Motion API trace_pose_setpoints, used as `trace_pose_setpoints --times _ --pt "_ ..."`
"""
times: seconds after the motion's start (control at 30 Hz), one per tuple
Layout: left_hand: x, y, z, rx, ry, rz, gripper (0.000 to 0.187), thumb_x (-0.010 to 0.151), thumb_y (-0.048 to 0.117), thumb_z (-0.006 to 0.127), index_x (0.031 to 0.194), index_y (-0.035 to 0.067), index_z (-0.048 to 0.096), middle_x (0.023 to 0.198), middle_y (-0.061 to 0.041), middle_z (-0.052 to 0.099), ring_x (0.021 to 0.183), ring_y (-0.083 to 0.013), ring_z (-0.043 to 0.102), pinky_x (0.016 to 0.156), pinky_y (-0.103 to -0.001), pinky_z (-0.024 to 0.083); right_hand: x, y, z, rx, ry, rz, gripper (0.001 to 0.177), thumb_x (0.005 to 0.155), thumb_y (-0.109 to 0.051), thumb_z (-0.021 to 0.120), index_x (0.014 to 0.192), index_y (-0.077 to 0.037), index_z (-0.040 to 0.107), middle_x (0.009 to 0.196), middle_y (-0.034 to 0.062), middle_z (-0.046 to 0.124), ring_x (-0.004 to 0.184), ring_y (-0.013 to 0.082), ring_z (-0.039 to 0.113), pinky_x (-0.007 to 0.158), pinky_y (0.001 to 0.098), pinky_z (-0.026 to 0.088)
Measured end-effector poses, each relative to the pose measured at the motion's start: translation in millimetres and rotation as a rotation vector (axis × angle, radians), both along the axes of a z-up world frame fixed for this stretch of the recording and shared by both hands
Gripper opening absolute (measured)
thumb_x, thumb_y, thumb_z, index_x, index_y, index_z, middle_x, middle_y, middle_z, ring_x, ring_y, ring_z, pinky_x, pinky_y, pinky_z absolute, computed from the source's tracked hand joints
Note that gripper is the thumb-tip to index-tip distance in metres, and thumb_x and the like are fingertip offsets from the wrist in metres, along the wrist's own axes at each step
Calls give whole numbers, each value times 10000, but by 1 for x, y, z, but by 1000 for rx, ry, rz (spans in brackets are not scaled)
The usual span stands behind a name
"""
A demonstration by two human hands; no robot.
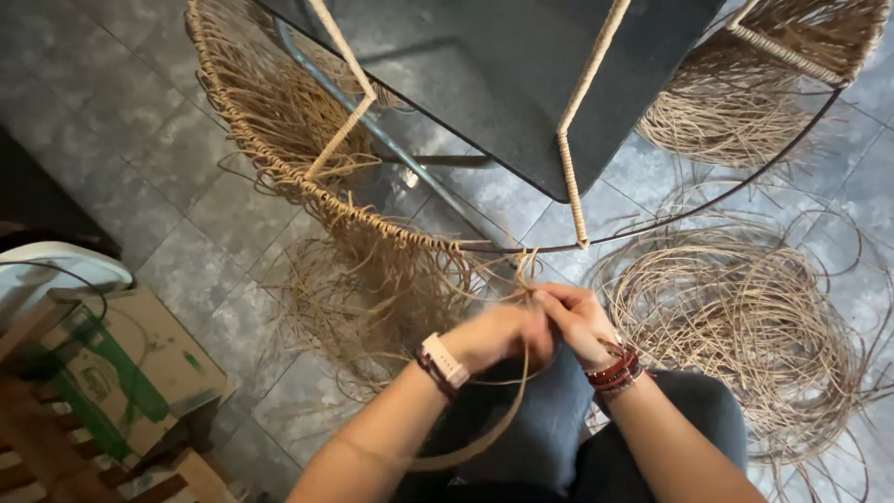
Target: Weaving natural fibers around a metal frame to construct a piece of furniture
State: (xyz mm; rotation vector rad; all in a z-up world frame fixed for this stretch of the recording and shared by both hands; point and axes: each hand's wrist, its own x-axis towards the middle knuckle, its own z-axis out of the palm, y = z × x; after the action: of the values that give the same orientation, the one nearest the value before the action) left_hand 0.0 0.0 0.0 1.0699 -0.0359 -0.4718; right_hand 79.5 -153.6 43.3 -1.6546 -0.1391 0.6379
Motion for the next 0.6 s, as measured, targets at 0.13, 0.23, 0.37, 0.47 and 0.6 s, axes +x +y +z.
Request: trace_pose_setpoints --times 0.13,0.23,0.37,0.47,0.6 --pt "-17 -4 35 -123 -89 -632 444 1138 299 523 760 120 671 831 -60 737 801 -140 690 804 -265 517 -2 -10 -24 82 24 -31 203 971 -107 649 1062 -14 805 516 83 591 508 124 574 502 233 449" --pt "2 10 24 8 -9 -238 421 1119 214 436 882 47 742 898 -112 728 898 -170 671 865 -322 532 2 -5 -5 10 12 18 196 978 -155 673 1041 -59 832 723 112 728 712 135 574 638 314 538" --pt "-6 6 37 68 -151 -330 435 1119 241 437 874 95 766 914 -95 756 900 -174 692 845 -318 540 3 2 12 -50 55 10 214 977 -168 665 1071 -66 827 777 111 745 752 145 603 674 339 555" --pt "-5 6 17 -32 159 -179 329 1079 258 527 832 97 672 848 -110 749 789 -200 723 726 -298 568 -3 6 18 0 72 -6 199 976 -145 658 1030 -46 823 654 65 644 635 115 552 563 281 489" --pt "-14 14 48 235 -51 -709 363 995 211 460 648 116 505 650 -48 589 626 -179 607 645 -308 471 -4 -3 2 100 127 4 348 991 -283 613 1081 -5 803 531 -49 363 467 37 316 431 181 236"
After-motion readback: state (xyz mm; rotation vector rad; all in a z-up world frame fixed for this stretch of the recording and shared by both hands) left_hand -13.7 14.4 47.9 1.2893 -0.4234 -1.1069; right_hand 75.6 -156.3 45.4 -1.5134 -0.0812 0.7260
